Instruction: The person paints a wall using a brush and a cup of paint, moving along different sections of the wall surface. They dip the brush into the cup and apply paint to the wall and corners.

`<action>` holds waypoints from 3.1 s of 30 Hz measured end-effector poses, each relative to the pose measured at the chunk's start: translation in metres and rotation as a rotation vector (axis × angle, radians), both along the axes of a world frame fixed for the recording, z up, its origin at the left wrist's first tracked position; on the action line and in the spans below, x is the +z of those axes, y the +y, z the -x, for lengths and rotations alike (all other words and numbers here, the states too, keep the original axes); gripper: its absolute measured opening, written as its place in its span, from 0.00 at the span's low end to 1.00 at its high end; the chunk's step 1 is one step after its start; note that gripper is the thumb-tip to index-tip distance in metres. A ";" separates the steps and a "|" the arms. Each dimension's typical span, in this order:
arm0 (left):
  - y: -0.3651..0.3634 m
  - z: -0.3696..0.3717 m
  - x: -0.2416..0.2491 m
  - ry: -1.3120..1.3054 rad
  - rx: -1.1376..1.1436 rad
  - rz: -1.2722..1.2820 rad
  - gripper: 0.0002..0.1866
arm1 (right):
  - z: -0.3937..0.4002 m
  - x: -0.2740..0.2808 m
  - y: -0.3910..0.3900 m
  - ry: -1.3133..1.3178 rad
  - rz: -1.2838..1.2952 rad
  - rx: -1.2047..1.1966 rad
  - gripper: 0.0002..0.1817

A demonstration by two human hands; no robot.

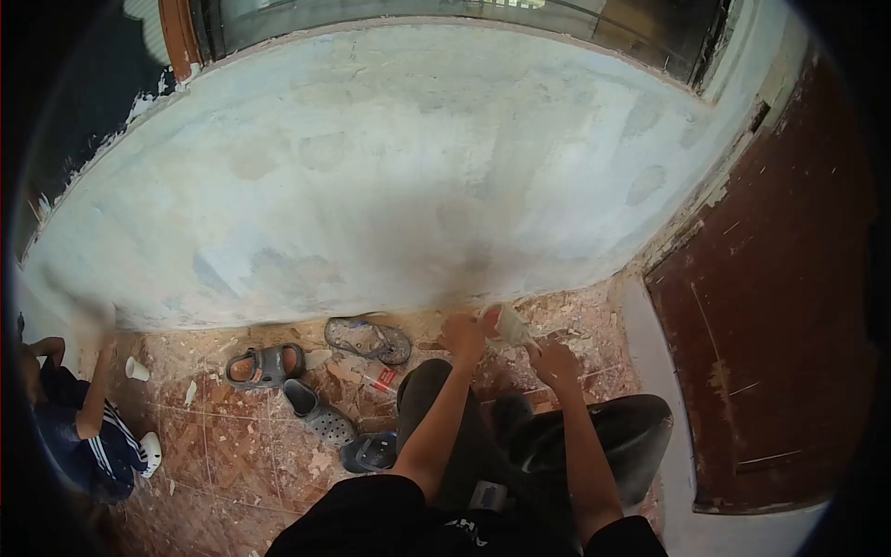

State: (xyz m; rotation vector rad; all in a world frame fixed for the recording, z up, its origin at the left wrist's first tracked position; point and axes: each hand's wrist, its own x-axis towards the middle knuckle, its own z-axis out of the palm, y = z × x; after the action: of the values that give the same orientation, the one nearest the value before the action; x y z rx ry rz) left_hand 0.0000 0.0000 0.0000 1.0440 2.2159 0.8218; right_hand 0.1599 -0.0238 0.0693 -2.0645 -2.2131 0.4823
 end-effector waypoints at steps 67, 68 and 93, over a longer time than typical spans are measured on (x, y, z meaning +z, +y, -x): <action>-0.193 0.221 0.104 0.668 0.110 -0.345 0.07 | 0.104 0.080 0.071 0.790 -0.744 0.043 0.13; -0.195 0.219 0.106 0.682 0.160 -0.338 0.06 | 0.105 0.088 0.076 0.790 -0.899 0.066 0.13; -0.258 0.226 0.120 0.613 0.510 -0.010 0.11 | 0.151 0.095 0.114 1.254 -0.586 0.220 0.14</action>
State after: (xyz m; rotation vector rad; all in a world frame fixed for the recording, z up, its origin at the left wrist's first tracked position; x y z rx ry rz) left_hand -0.2260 -0.2576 0.1195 0.8085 3.0830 0.7834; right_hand 0.0090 0.0897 0.1647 -0.7858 -1.4767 0.7338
